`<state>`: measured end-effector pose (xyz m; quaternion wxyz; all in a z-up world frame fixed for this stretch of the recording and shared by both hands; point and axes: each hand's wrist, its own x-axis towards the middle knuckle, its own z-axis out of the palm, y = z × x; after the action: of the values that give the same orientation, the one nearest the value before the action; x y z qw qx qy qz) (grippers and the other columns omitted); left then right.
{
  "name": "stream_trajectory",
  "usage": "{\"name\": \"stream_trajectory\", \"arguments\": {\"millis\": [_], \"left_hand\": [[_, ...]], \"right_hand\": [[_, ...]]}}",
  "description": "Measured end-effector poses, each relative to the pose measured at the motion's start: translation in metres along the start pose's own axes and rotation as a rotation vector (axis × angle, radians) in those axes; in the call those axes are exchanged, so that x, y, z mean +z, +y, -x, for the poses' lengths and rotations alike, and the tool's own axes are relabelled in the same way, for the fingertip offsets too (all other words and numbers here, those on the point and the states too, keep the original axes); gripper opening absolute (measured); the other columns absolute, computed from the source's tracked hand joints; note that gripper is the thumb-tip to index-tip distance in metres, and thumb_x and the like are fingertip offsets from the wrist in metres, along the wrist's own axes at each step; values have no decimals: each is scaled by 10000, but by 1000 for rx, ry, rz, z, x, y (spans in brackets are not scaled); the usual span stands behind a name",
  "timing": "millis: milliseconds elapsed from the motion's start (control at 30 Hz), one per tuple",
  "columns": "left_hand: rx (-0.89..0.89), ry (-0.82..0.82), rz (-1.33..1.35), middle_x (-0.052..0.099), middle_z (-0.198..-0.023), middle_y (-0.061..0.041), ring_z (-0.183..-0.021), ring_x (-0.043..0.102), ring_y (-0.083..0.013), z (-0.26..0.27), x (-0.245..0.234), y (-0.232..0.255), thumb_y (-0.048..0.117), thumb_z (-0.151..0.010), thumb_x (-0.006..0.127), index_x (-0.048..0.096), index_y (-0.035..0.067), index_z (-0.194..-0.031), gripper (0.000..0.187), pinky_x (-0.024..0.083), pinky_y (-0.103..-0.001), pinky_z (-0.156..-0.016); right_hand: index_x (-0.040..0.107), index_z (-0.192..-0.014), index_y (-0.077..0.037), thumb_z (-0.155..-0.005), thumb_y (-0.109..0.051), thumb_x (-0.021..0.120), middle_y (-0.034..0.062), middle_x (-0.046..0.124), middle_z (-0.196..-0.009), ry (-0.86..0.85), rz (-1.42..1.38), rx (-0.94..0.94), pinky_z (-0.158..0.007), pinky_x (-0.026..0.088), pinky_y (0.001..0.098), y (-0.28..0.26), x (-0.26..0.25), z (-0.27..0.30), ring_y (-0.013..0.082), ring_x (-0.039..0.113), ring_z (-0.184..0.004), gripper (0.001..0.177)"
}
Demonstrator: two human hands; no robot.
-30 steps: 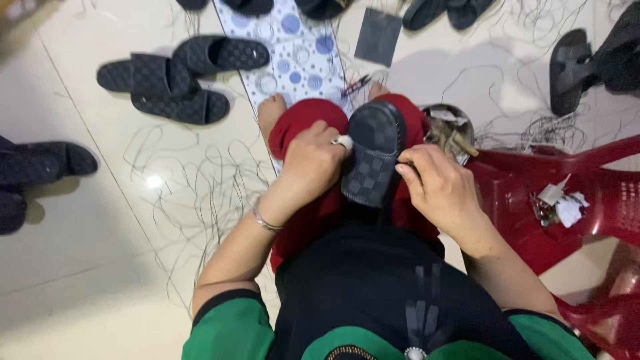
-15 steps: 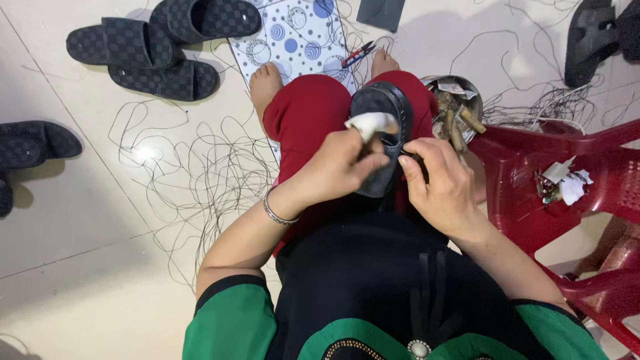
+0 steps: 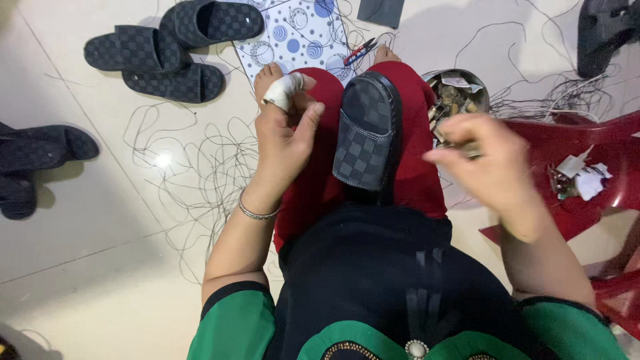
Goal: The person is sewing the sole of a checkered slipper using a needle and thread. They pull the thread through the material around the edge of the shoe by hand while sitting among many other pairs of footwear.
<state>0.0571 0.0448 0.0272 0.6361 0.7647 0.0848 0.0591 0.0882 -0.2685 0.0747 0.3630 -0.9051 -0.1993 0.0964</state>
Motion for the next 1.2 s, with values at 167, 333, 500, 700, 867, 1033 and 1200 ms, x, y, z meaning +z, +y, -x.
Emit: {"name": "stream_trajectory", "arguments": {"millis": [167, 333, 500, 700, 867, 1033, 1200], "left_hand": [[17, 45, -41, 701, -840, -82, -693, 674, -177, 5, 0, -18, 28, -960, 728, 651, 82, -1201, 258, 554, -290, -618], [35, 99, -130, 707, -809, -64, -654, 665, -166, 4, -13, -25, 16, -948, 747, 683, 100, -1160, 237, 525, -273, -575], [21, 153, -125, 704, -809, -52, -670, 663, -156, 6, -17, -33, 32, -959, 751, 683, 118, -1175, 243, 547, -265, -612], [142, 147, -406, 735, -815, -143, -760, 740, -384, -2, -34, -45, 17, -924, 754, 679, 83, -1129, 228, 564, -443, -684], [410, 544, -1043, 675, -954, -97, -848, 722, -336, -4, -135, -101, 30, -977, 685, 703, 59, -1144, 171, 577, -360, -790], [330, 349, -669, 676, -1087, -173, -1072, 662, -410, 18, -53, -26, -6, -928, 725, 699, 10, -1109, 183, 527, -442, -928], [-205, -361, -477, 675, -743, -179, -663, 672, -337, 28, 6, 5, 551, -965, 604, 647, -17, -833, 585, 456, -445, -629]], "right_hand": [[781, -1069, -201, -959, -79, 792, -25, 693, -924, 45, 392, -237, -724, 598, 318, 62, 24, -7, 206, 730, -817, 165], [790, -1060, -128, -924, 34, 737, 30, 672, -825, 29, -1, -201, -701, 570, 307, 24, 35, -17, 220, 681, -720, 217], [819, -932, -173, -923, 84, 712, 26, 695, -836, 47, 21, -243, -712, 567, 343, 24, 32, -9, 229, 669, -691, 278], [779, -981, -153, -967, -149, 786, 18, 738, -835, 185, 97, -319, -686, 586, 355, 57, 54, -16, 257, 747, -790, 16], [704, -1156, -144, -1017, -144, 672, 12, 718, -931, 288, -285, -14, -740, 603, 299, 228, -58, -25, 193, 725, -839, 143], [638, -1314, -137, -1063, -140, 569, 6, 700, -1019, 358, -608, 273, -788, 619, 248, 245, -44, -30, 135, 706, -883, 260], [572, -1472, -131, -1109, -137, 466, 0, 682, -1106, 430, -939, 617, -836, 636, 197, 160, 19, -24, 77, 688, -928, 378]]}}
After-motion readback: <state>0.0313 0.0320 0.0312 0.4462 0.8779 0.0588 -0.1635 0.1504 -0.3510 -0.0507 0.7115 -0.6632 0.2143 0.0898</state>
